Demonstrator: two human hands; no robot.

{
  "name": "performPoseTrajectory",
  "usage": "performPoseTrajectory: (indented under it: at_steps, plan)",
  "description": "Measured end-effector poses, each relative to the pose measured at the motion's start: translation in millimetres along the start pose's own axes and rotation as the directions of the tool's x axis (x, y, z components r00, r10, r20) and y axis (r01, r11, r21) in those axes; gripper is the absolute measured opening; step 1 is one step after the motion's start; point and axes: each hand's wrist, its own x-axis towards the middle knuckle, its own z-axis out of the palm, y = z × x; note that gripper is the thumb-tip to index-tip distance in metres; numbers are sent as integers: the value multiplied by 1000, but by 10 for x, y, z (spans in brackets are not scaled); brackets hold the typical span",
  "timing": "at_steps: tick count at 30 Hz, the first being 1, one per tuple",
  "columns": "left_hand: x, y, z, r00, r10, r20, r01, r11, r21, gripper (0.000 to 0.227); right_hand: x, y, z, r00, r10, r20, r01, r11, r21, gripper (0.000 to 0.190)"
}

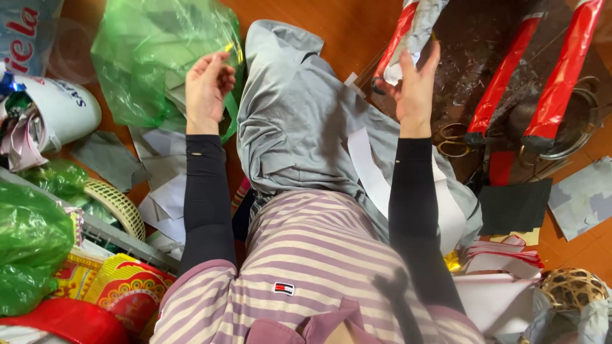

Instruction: Constructing and decorating a paper giraffe sculpture by wrapping and gluing colored paper strips onto a frame.

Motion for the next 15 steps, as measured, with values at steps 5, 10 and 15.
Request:
performPoseTrajectory:
  at_steps: [5, 10, 15]
  plan:
    - [-23, 71, -296, 998, 51, -44, -52, 998, -31, 17, 263, 454, -414, 996, -20, 82, -19, 890, 456, 66]
    - [-112, -55, -892, 991, 84, -103, -86, 996, -19, 15, 184, 579, -649, 988, 38, 148, -102, 886, 452, 56]
    - [-253, -330, -1762, 893, 316, -320, -95, 828, 552, 10, 63, 558, -804, 969, -27, 245, -69, 925, 373, 54]
